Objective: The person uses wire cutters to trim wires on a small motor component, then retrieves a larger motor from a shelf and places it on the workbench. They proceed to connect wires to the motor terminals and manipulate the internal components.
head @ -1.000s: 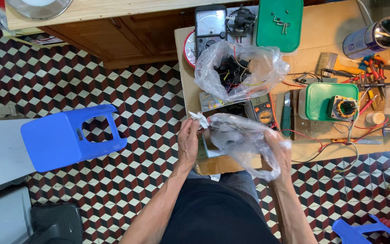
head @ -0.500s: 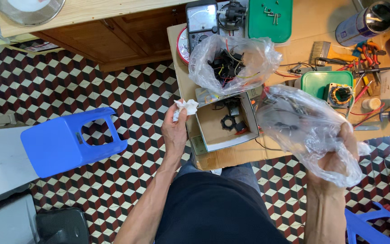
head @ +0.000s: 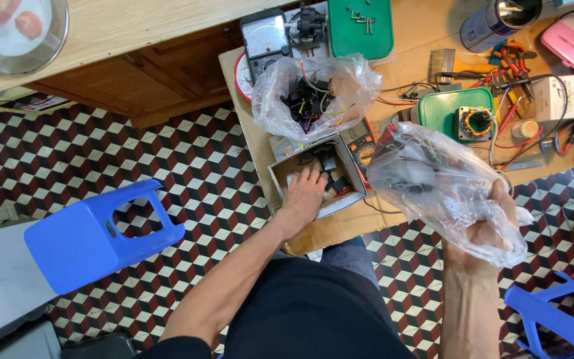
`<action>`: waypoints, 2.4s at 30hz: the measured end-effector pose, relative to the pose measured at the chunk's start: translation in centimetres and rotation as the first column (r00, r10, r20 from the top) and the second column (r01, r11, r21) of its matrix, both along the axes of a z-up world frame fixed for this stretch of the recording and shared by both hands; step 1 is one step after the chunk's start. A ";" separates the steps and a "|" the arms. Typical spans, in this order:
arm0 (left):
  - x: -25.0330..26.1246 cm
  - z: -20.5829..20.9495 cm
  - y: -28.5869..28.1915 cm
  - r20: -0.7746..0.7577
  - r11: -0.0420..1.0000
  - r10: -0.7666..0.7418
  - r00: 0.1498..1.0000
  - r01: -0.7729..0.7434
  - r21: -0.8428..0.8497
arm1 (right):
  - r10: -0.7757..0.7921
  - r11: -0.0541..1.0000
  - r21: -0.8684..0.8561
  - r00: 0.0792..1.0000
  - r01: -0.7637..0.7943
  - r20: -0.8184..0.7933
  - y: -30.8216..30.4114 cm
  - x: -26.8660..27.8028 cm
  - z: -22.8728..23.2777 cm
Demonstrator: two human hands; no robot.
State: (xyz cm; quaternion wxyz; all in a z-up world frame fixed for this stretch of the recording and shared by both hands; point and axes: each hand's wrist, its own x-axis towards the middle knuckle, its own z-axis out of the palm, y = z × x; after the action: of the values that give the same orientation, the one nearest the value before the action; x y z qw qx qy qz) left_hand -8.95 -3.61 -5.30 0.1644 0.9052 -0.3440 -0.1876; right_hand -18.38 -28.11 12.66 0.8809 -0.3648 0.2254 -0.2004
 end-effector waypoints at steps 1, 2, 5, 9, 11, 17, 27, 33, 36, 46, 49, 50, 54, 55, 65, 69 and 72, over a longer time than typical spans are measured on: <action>0.6 -0.5 -0.7 0.036 0.998 -0.058 0.998 0.059 -0.017 | -0.008 1.000 0.012 1.000 0.008 0.001 0.2 -0.1 0.0; 1.0 -0.9 -1.1 0.073 0.993 -0.115 0.991 0.118 -0.033 | -0.015 1.000 0.023 1.000 0.015 -0.003 0.4 -0.3 0.0; 2.0 -0.6 -1.9 0.285 0.964 -0.237 0.929 0.190 0.185 | -0.047 0.997 0.055 0.998 0.048 -0.032 0.7 -0.9 0.3; 1.8 0.6 -1.0 0.115 0.840 -0.418 0.901 0.335 0.427 | -0.081 0.996 0.038 0.994 0.084 -0.074 0.7 -1.5 0.5; 1.4 0.7 0.4 -0.060 0.777 -0.436 0.898 0.409 0.479 | -0.065 0.998 0.017 0.995 0.066 -0.072 0.7 -1.7 0.4; 1.5 0.4 4.4 0.083 0.984 -0.176 0.981 0.177 -0.004 | -0.023 0.995 0.096 0.999 0.027 -0.047 0.2 -1.3 0.0; 1.1 5.9 7.6 -0.165 0.795 0.356 0.920 -0.391 -0.464 | 0.087 0.996 0.038 0.994 -0.085 -0.070 0.7 -0.3 0.9; 0.1 7.1 7.5 -0.321 0.715 0.444 0.837 -0.546 -0.436 | 0.142 0.989 -0.039 0.987 -0.145 -0.071 1.3 0.5 1.4; -0.2 7.8 8.0 -0.359 0.674 0.471 0.806 -0.591 -0.442 | 0.121 0.992 -0.015 0.986 -0.123 -0.113 1.7 1.1 1.5; -1.6 13.5 6.0 -0.167 0.677 0.326 0.931 -0.353 -0.646 | 0.222 0.972 0.123 0.952 -0.200 -0.212 5.8 3.4 0.3; -3.3 14.9 5.1 -0.176 0.568 0.294 0.940 -0.320 -0.758 | 0.301 0.947 0.183 0.931 -0.265 -0.208 8.3 4.1 -0.7; -3.7 15.0 4.8 -0.150 0.584 0.294 0.944 -0.302 -0.754 | 0.308 0.941 0.216 0.923 -0.260 -0.230 9.0 4.3 -1.2; -5.1 14.4 4.4 0.002 0.662 0.287 0.958 -0.197 -0.723 | 0.315 0.923 0.309 0.913 -0.230 -0.259 9.8 4.9 -4.7; -5.5 14.0 4.1 0.045 0.682 0.279 0.959 -0.164 -0.713 | 0.305 0.923 0.319 0.917 -0.217 -0.259 9.5 4.8 -6.1; -6.7 12.3 -0.2 -0.247 0.640 0.169 0.954 -0.297 -0.709 | 0.267 0.959 0.181 0.907 -0.217 -0.325 3.9 2.9 -17.8; -5.8 10.4 1.5 -0.339 0.619 0.323 0.884 -0.468 -0.630 | 0.231 0.955 0.262 0.903 -0.139 -0.364 3.8 3.4 -17.4; -5.1 8.8 1.3 -0.403 0.544 0.433 0.807 -0.590 -0.597 | 0.248 0.948 0.279 0.906 -0.153 -0.344 4.4 3.6 -16.2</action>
State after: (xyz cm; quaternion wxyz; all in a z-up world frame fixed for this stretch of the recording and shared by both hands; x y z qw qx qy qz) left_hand -14.02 -2.27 3.53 0.5755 0.8091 -0.0885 -0.0801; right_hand -14.79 -23.71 -3.52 0.8758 -0.3056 0.3735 -0.0054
